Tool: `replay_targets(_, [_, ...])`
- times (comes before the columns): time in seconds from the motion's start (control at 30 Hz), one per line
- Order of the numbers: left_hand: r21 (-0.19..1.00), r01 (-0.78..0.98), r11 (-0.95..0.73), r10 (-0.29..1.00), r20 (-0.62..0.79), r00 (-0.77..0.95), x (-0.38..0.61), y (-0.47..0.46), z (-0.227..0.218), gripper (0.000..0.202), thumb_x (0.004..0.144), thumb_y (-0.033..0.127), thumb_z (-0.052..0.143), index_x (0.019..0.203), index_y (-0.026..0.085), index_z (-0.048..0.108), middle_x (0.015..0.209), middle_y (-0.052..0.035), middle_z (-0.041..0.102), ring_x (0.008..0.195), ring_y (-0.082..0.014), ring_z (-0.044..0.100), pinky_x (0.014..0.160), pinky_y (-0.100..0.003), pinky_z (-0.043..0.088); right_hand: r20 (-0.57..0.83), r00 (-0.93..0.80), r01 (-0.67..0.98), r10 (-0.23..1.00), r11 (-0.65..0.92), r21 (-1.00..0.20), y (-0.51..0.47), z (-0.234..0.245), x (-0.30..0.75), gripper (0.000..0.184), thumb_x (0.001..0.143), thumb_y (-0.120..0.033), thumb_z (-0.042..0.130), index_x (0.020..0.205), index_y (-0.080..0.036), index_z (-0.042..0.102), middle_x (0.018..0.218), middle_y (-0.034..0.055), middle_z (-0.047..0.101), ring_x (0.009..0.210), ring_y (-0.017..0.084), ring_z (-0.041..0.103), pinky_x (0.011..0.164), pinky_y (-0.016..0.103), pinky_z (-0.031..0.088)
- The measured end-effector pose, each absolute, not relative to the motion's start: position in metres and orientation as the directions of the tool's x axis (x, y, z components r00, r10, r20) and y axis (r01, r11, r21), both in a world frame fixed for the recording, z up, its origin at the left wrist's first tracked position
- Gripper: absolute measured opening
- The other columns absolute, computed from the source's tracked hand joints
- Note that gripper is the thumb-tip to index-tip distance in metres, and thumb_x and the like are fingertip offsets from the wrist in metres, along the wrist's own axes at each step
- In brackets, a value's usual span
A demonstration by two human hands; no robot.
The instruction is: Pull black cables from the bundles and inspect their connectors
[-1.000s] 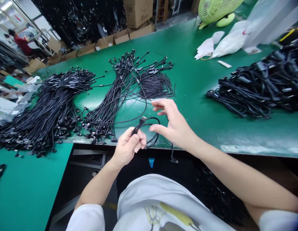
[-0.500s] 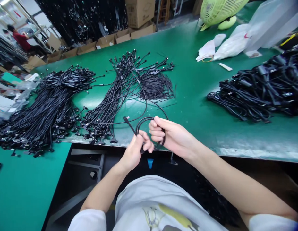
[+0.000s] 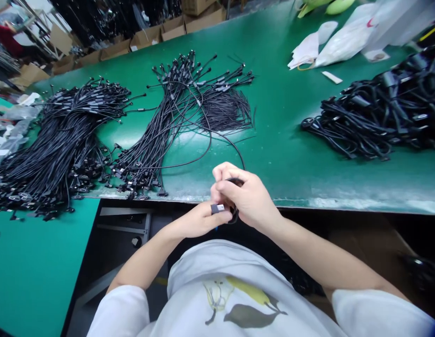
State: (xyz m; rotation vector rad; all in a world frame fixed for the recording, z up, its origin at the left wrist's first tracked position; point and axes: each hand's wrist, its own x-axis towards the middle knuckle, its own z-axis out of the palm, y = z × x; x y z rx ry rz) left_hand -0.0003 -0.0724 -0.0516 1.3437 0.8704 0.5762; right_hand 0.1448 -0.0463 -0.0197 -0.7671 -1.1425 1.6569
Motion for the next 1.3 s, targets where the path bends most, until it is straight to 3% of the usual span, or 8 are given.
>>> replay_targets(0.13, [0.975, -0.031, 0.220, 0.852, -0.177, 0.493, 0.006, -0.072, -0.053, 0.039, 0.081, 0.054, 0.065, 0.082, 0.016, 0.066, 0.083, -0.0049, 0.061, 0.083, -0.0178, 0.054, 0.081, -0.032, 0.046, 0.077, -0.356, -0.403, 0.931, -0.079, -0.912, -0.045, -0.018, 0.143, 0.047, 0.074, -0.057, 0.074, 0.075, -0.020, 0.046, 0.093, -0.0003, 0.044, 0.060, 0.008, 0.049, 0.050, 0.023, 0.043])
replay_targets(0.3, [0.904, -0.042, 0.427, 0.565, -0.230, 0.793, 0.014, -0.074, -0.047, 0.048, 0.081, 0.061, 0.061, 0.076, 0.014, 0.067, 0.077, -0.0087, 0.063, 0.079, -0.0205, 0.061, 0.078, -0.036, 0.050, 0.251, -0.390, -0.242, 0.886, 0.164, -0.956, -0.045, -0.014, 0.145, 0.064, 0.055, -0.053, 0.088, 0.099, -0.026, 0.049, 0.109, 0.0022, 0.049, 0.057, 0.008, 0.049, 0.052, 0.027, 0.047])
replay_targets(0.47, [0.903, -0.043, 0.428, 0.656, -0.278, 0.702, 0.015, -0.080, -0.053, 0.047, 0.083, 0.058, 0.061, 0.067, 0.014, 0.059, 0.066, -0.0040, 0.054, 0.064, -0.0141, 0.052, 0.064, -0.030, 0.044, 0.404, -0.484, -0.076, 0.776, 0.422, -0.903, -0.039, -0.017, 0.144, 0.038, 0.072, -0.037, 0.080, 0.102, -0.025, 0.060, 0.108, 0.0054, 0.059, 0.071, 0.014, 0.056, 0.071, 0.034, 0.053])
replay_targets(0.6, [0.787, -0.156, 0.597, 0.609, -0.318, 0.726, 0.014, -0.083, -0.053, 0.044, 0.075, 0.055, 0.072, 0.077, 0.014, 0.057, 0.069, -0.0014, 0.052, 0.059, -0.0111, 0.048, 0.056, -0.026, 0.040, 0.271, -0.476, -0.220, 0.837, 0.185, -0.958, -0.034, -0.018, 0.145, 0.022, 0.091, -0.030, 0.057, 0.112, -0.025, 0.055, 0.100, 0.0018, 0.063, 0.064, 0.011, 0.060, 0.062, 0.028, 0.054])
replay_targets(0.73, [0.647, -0.324, 0.690, 0.624, -0.306, 0.719, 0.016, -0.082, -0.052, 0.062, 0.073, 0.069, 0.065, 0.099, 0.013, 0.059, 0.074, -0.0028, 0.056, 0.062, -0.0125, 0.052, 0.058, -0.027, 0.044, 0.176, -0.355, -0.354, 0.918, 0.042, -0.934, -0.028, -0.016, 0.149, 0.029, 0.084, -0.035, 0.068, 0.107, -0.024, 0.054, 0.086, -0.0030, 0.057, 0.048, 0.006, 0.053, 0.045, 0.021, 0.045])
replay_targets(1.07, [0.432, -0.404, 0.806, 0.558, -0.326, 0.763, 0.030, -0.079, -0.053, 0.040, 0.080, 0.052, 0.069, 0.090, 0.013, 0.065, 0.064, 0.0021, 0.045, 0.054, -0.0093, 0.047, 0.059, -0.026, 0.046, 0.114, -0.485, -0.480, 0.867, -0.155, -0.863, -0.017, -0.024, 0.149, 0.044, 0.087, -0.058, 0.060, 0.075, -0.020, 0.042, 0.058, -0.0090, 0.038, 0.034, 0.002, 0.032, 0.033, 0.015, 0.018])
replay_targets(1.2, [0.489, -0.398, 0.776, 0.580, -0.306, 0.755, 0.034, -0.078, -0.050, 0.038, 0.079, 0.049, 0.071, 0.082, 0.012, 0.064, 0.060, 0.0044, 0.037, 0.051, -0.0078, 0.040, 0.055, -0.024, 0.043, 0.104, -0.510, -0.435, 0.854, -0.152, -0.888, -0.009, -0.028, 0.154, 0.042, 0.095, -0.058, 0.047, 0.076, -0.021, 0.040, 0.059, -0.0089, 0.035, 0.036, 0.004, 0.037, 0.035, 0.016, 0.027])
replay_targets(1.3, [0.575, -0.511, 0.639, 0.761, -0.378, 0.527, 0.034, -0.073, -0.048, 0.030, 0.082, 0.042, 0.070, 0.079, 0.014, 0.061, 0.059, 0.0058, 0.033, 0.051, -0.0076, 0.038, 0.056, -0.023, 0.042, 0.213, -0.343, -0.198, 0.915, 0.151, -0.968, -0.004, -0.033, 0.164, 0.035, 0.098, -0.052, 0.042, 0.088, -0.020, 0.049, 0.073, -0.0013, 0.052, 0.064, 0.012, 0.058, 0.056, 0.024, 0.048])
